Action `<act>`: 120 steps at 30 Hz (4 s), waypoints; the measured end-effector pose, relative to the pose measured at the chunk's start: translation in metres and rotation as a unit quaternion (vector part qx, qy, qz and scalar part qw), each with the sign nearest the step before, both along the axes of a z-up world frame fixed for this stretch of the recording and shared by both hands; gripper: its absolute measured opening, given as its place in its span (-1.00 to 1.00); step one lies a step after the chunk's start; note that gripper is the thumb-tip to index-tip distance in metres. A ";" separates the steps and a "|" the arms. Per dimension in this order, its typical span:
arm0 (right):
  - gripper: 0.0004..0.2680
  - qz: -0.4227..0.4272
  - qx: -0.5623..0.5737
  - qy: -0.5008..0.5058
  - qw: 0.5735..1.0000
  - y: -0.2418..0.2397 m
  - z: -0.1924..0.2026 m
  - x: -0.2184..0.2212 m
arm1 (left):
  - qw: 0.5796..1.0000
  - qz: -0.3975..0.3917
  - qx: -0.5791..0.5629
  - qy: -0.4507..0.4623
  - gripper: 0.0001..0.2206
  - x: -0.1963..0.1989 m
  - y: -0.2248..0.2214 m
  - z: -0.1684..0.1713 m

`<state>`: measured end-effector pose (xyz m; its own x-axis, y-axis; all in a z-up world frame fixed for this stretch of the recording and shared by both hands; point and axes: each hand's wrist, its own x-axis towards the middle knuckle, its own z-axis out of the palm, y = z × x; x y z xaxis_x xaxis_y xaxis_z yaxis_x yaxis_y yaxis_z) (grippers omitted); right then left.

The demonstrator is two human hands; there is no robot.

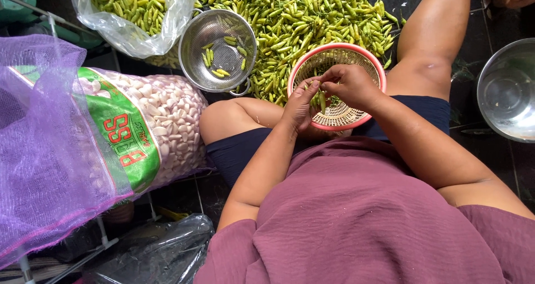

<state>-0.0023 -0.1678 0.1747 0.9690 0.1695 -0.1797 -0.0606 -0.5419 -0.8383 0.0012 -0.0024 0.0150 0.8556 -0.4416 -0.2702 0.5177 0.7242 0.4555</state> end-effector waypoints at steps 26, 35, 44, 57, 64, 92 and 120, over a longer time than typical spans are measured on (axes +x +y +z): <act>-0.80 0.086 -0.121 0.065 0.987 -0.008 -0.020 -0.002 | 0.999 -0.026 -0.016 0.043 -0.83 0.004 0.008 0.020; -0.80 0.052 -0.061 0.078 0.994 -0.021 -0.028 0.007 | 0.998 -0.054 0.008 0.028 -0.85 0.003 0.006 0.026; -0.88 0.000 -0.004 0.068 0.998 -0.029 -0.022 0.011 | 0.997 -0.065 0.040 0.022 -0.75 0.004 0.005 0.031; -0.89 -0.057 0.172 0.098 0.979 -0.047 -0.047 0.005 | 0.989 -0.042 0.140 -0.022 -0.68 -0.005 0.000 0.043; -0.84 0.111 -0.041 -0.118 0.986 -0.026 -0.028 0.010 | 0.984 -0.034 0.169 -0.051 -0.68 -0.004 -0.005 0.036; -0.95 0.093 0.054 -0.090 0.990 -0.034 -0.050 0.000 | 0.995 -0.049 0.047 0.075 -0.86 0.005 0.006 0.027; -0.91 0.009 0.046 -0.094 0.994 -0.032 -0.029 -0.007 | 0.995 -0.073 0.057 0.034 -0.73 0.008 0.004 0.013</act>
<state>-0.0092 -0.2002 0.1456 0.9806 0.1946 0.0225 0.1117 -0.4615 -0.8801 0.0092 0.0018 0.0283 0.7629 -0.5222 -0.3812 0.6456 0.5847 0.4912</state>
